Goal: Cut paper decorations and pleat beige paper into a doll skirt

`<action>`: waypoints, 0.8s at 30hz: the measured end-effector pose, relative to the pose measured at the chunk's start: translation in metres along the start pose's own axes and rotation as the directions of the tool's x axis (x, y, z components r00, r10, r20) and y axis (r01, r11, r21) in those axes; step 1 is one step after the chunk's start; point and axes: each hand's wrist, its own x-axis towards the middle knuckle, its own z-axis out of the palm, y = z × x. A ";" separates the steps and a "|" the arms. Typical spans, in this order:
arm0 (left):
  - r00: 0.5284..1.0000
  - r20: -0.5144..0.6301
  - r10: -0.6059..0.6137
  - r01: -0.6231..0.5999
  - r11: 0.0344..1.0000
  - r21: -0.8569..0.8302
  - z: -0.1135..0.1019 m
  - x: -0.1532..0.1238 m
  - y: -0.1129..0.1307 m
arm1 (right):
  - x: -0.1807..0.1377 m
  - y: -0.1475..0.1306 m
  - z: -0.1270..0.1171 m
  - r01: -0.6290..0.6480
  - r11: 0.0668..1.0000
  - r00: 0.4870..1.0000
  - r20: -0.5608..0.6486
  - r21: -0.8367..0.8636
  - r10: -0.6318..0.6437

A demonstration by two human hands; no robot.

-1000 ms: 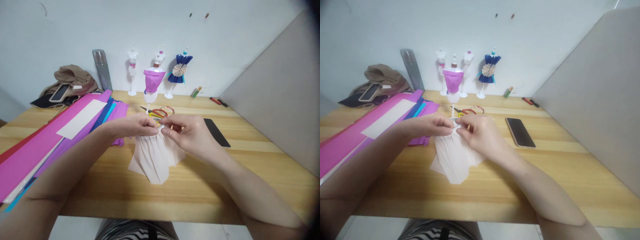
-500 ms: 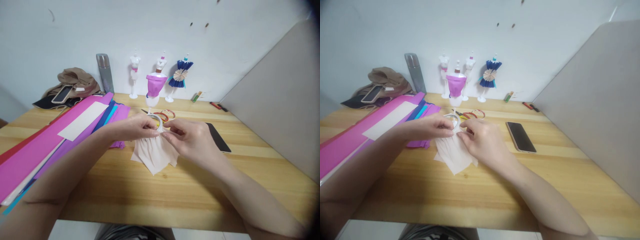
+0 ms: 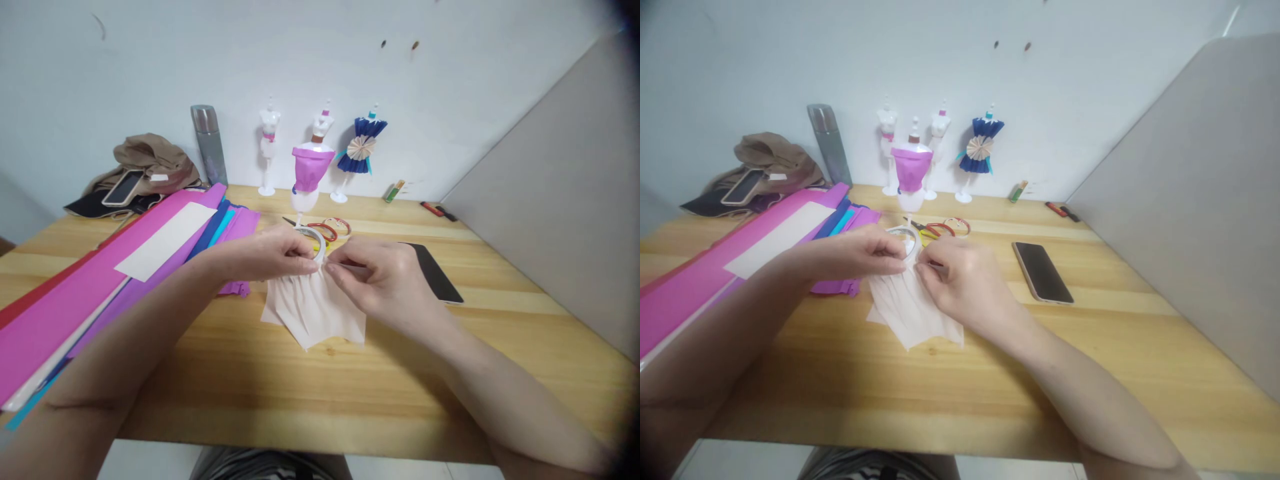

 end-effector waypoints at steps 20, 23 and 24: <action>0.998 -0.006 -0.055 0.054 0.997 -0.057 -0.002 -0.002 -0.001 | 0.001 0.005 0.002 -0.087 0.990 0.996 0.011 0.115 0.086; 0.998 0.014 -0.062 0.063 0.995 -0.078 -0.002 -0.002 -0.002 | 0.001 0.006 0.003 -0.077 0.988 0.997 0.030 0.137 0.074; 0.998 0.020 -0.067 0.069 0.994 -0.084 -0.002 -0.002 -0.003 | 0.002 0.005 0.003 -0.077 0.986 0.997 0.039 0.146 0.072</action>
